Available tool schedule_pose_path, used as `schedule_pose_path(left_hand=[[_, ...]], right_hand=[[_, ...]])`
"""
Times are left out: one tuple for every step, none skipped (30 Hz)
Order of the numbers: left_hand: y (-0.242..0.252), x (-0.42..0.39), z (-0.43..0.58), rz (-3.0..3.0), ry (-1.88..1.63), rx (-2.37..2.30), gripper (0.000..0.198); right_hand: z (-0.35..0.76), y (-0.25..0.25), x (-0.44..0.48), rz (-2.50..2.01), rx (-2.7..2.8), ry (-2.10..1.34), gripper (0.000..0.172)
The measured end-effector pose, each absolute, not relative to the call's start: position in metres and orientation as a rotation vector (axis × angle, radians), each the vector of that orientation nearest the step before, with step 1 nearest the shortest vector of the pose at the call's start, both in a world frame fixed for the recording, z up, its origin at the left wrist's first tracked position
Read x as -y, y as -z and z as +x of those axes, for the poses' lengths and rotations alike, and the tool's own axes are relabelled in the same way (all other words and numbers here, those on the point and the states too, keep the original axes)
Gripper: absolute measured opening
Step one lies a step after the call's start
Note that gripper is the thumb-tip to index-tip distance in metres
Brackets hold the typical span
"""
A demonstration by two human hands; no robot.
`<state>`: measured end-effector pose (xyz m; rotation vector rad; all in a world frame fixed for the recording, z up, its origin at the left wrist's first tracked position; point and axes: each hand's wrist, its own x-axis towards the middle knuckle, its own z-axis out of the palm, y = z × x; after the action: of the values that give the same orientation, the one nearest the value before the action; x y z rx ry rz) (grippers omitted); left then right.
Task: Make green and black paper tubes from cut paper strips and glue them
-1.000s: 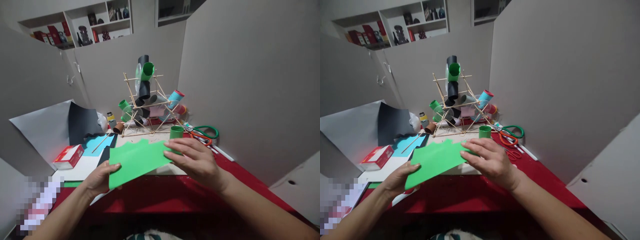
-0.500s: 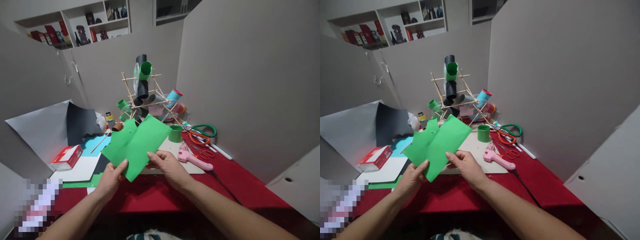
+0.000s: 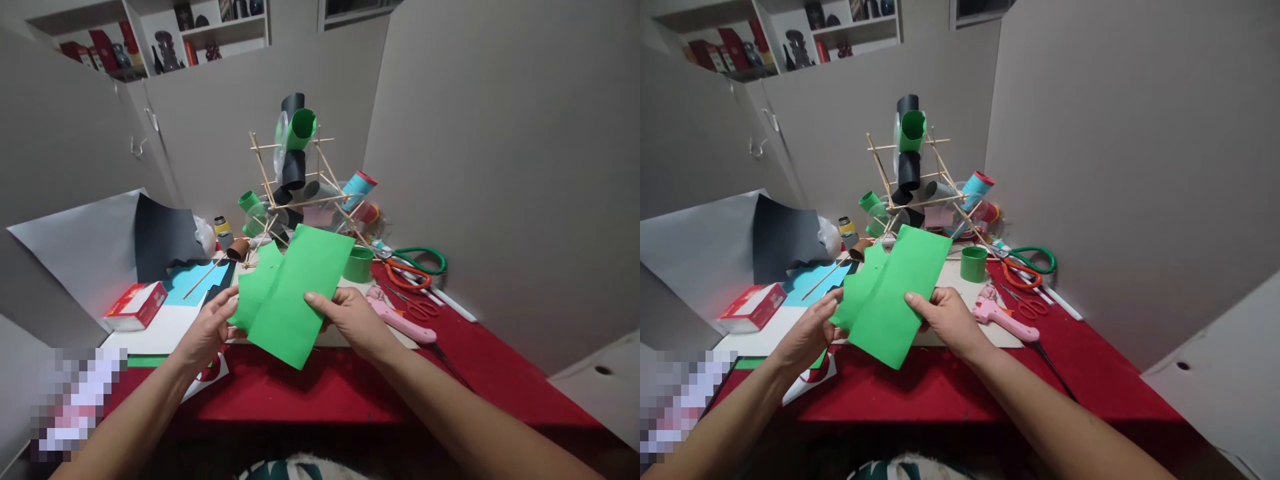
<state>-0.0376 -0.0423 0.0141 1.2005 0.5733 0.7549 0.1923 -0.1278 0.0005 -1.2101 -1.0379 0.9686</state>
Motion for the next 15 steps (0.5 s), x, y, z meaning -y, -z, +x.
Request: schedule_pose_path(left_hand=[[-0.012, 0.044, -0.036, 1.219, -0.716, -0.580, 0.051], [-0.010, 0.046, -0.035, 1.240, -0.678, -0.591, 0.051], [-0.007, 0.047, -0.033, 1.260, -0.647, -0.608, 0.050], [-0.003, 0.049, -0.032, 1.277, -0.629, -0.626, 0.047], [0.001, 0.049, -0.031, 1.287, -0.628, -0.646, 0.045], [0.004, 0.050, -0.030, 1.292, -0.642, -0.668, 0.043], [0.006, 0.050, -0.029, 1.290, -0.671, -0.688, 0.041], [0.007, 0.049, -0.029, 1.282, -0.707, -0.700, 0.041], [0.008, 0.049, -0.028, 1.271, -0.744, -0.705, 0.041], [0.009, 0.049, -0.027, 1.262, -0.778, -0.704, 0.042], [0.009, 0.049, -0.026, 1.255, -0.803, -0.701, 0.042], [0.009, 0.049, -0.025, 1.247, -0.821, -0.699, 0.042], [0.009, 0.049, -0.023, 1.241, -0.832, -0.701, 0.043], [0.010, 0.050, -0.022, 1.236, -0.838, -0.707, 0.043], [0.010, 0.051, -0.022, 1.228, -0.839, -0.713, 0.043]], right_hand=[[0.191, 0.000, 0.127, -1.212, 1.049, -0.975, 0.050], [0.190, 0.000, 0.126, -1.210, 1.055, -0.985, 0.050], [0.189, 0.001, 0.126, -1.202, 1.054, -0.999, 0.050], [0.189, 0.001, 0.125, -1.188, 1.048, -1.012, 0.051], [0.188, 0.001, 0.126, -1.171, 1.043, -1.021, 0.050], [0.188, 0.001, 0.126, -1.152, 1.045, -1.025, 0.050], [0.187, 0.001, 0.128, -1.134, 1.059, -1.029, 0.049], [0.187, 0.001, 0.129, -1.118, 1.084, -1.033, 0.048], [0.186, 0.002, 0.131, -1.107, 1.113, -1.040, 0.047], [0.186, 0.003, 0.133, -1.102, 1.139, -1.052, 0.046], [0.185, 0.004, 0.135, -1.103, 1.159, -1.066, 0.045], [0.184, 0.006, 0.136, -1.110, 1.170, -1.079, 0.045], [0.183, 0.008, 0.137, -1.121, 1.172, -1.087, 0.045], [0.183, 0.011, 0.138, -1.134, 1.172, -1.089, 0.046], [0.183, 0.013, 0.138, -1.145, 1.172, -1.087, 0.047]])
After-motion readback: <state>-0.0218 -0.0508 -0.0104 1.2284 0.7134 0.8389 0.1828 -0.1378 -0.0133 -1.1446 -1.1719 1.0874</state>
